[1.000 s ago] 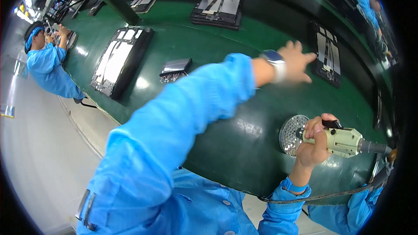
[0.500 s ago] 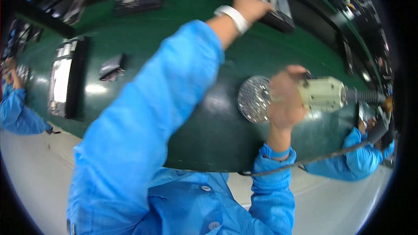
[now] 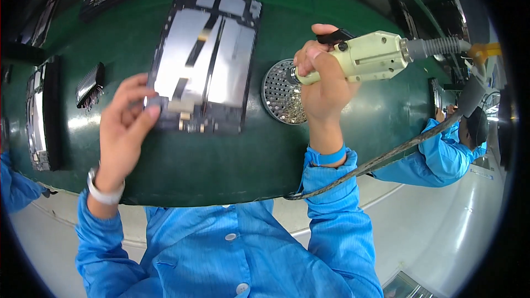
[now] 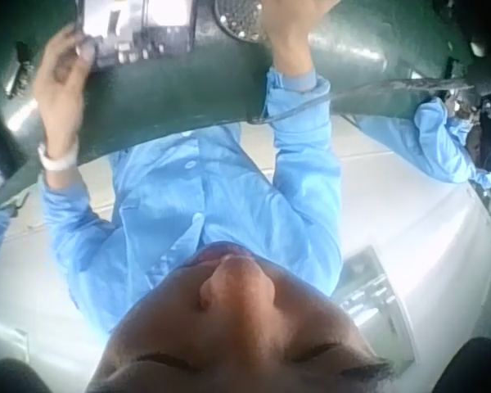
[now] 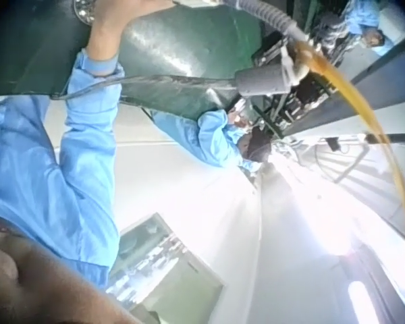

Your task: The worker assembles components into tablet housing using an electric screwdriver on a factory production line.

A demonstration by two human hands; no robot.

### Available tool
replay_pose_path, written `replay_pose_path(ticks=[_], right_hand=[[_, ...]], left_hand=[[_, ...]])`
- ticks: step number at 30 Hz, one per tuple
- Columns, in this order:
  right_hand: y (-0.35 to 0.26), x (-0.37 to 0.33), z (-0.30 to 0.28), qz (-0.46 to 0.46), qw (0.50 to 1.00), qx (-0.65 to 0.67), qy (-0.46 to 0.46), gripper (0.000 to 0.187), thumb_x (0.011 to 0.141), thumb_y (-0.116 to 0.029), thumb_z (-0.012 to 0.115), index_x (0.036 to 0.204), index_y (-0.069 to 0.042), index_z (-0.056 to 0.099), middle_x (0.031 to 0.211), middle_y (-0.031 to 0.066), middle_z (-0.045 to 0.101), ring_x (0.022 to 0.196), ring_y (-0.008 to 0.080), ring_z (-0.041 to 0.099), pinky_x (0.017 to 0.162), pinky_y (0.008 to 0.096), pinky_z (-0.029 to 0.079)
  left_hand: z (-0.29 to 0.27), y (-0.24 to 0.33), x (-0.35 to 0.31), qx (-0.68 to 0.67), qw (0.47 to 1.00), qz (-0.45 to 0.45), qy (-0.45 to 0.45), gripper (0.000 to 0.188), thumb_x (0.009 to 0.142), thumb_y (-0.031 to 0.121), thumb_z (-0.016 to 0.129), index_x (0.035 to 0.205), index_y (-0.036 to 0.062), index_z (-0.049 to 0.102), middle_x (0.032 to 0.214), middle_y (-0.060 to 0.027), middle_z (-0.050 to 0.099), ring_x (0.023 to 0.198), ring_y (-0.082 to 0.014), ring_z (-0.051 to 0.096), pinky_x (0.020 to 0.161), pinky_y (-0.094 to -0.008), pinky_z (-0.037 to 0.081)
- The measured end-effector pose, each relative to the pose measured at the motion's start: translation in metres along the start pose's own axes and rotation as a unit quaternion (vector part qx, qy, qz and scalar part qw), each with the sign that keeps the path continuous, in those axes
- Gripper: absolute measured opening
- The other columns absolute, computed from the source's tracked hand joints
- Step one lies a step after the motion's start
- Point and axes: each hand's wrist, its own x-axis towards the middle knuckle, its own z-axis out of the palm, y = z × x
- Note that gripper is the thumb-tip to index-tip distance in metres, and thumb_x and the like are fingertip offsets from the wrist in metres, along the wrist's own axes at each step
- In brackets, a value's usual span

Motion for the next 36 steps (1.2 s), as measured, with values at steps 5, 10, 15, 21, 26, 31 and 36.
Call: replay_pose_path(ticks=[5, 10, 15, 21, 26, 31, 36], right_hand=[[0.008, 0.004, 0.005, -0.007, 1.0, -0.022, 0.001, 0.023, 0.076, 0.007, 0.061, 0.099, 0.007, 0.061, 0.07, 0.006, 0.058, 0.053, 0.0133, 0.055, 0.051, 0.028, 0.046], [0.014, 0.002, -0.001, 0.006, 0.999, -0.033, 0.004, 0.021, 0.077, 0.006, 0.061, 0.098, 0.006, 0.06, 0.067, 0.0068, 0.057, 0.052, 0.0142, 0.054, 0.05, 0.0284, 0.045], [0.013, 0.001, 0.001, 0.001, 0.999, -0.032, 0.008, 0.02, 0.077, 0.006, 0.06, 0.097, 0.006, 0.06, 0.065, 0.0075, 0.056, 0.051, 0.0142, 0.053, 0.05, 0.0287, 0.045], [0.01, 0.002, -0.001, -0.013, 0.999, -0.042, -0.005, 0.02, 0.076, 0.006, 0.059, 0.096, 0.006, 0.06, 0.068, 0.0075, 0.057, 0.052, 0.0139, 0.053, 0.05, 0.0284, 0.045], [0.01, -0.001, -0.001, 0.001, 0.998, -0.056, 0.006, 0.021, 0.076, 0.006, 0.059, 0.097, 0.007, 0.06, 0.068, 0.0073, 0.057, 0.053, 0.0135, 0.053, 0.05, 0.0281, 0.044], [0.002, -0.002, -0.006, -0.02, 0.998, -0.057, 0.008, 0.025, 0.076, 0.007, 0.058, 0.101, 0.007, 0.061, 0.067, 0.0071, 0.057, 0.053, 0.0134, 0.052, 0.051, 0.0284, 0.044], [-0.01, -0.003, -0.015, -0.059, 0.997, -0.051, 0.005, 0.028, 0.077, 0.006, 0.056, 0.105, 0.008, 0.059, 0.066, 0.0071, 0.055, 0.053, 0.0128, 0.05, 0.053, 0.0295, 0.045]], left_hand=[[-0.012, 0.019, -0.033, 0.395, 0.903, 0.166, -0.028, 0.028, 0.08, -0.003, 0.071, 0.108, -0.0019, 0.067, 0.127, -0.0178, 0.063, 0.122, -0.0337, 0.058, 0.103, -0.0428, 0.045], [-0.064, 0.013, 0.019, 0.601, 0.742, 0.273, 0.117, 0.03, 0.085, 0.002, 0.068, 0.115, 0.0, 0.067, 0.128, -0.0154, 0.062, 0.125, -0.038, 0.053, 0.103, -0.0432, 0.043], [-0.094, -0.014, 0.042, 0.547, 0.805, 0.206, 0.102, 0.031, 0.089, 0.005, 0.066, 0.119, -0.0019, 0.064, 0.118, -0.0172, 0.064, 0.111, -0.0333, 0.059, 0.096, -0.0375, 0.047], [-0.088, -0.019, 0.045, 0.512, 0.82, 0.211, 0.142, 0.028, 0.09, 0.004, 0.064, 0.118, -0.0001, 0.065, 0.104, -0.0157, 0.064, 0.094, -0.0279, 0.063, 0.084, -0.0335, 0.049], [-0.064, -0.012, 0.05, 0.41, 0.868, 0.205, 0.191, 0.019, 0.092, 0.003, 0.064, 0.11, 0.0007, 0.066, 0.088, -0.0109, 0.063, 0.081, -0.0189, 0.063, 0.075, -0.026, 0.049], [-0.028, 0.021, 0.065, 0.246, 0.948, 0.175, 0.106, 0.013, 0.09, 0.006, 0.069, 0.099, -0.0035, 0.065, 0.086, -0.0058, 0.065, 0.077, -0.0102, 0.061, 0.07, -0.0233, 0.049], [0.035, 0.042, 0.12, 0.138, 0.975, 0.154, -0.079, 0.033, 0.086, 0.003, 0.073, 0.118, -0.0026, 0.065, 0.078, 0.0026, 0.058, 0.071, -0.0042, 0.05, 0.064, -0.0204, 0.044]])
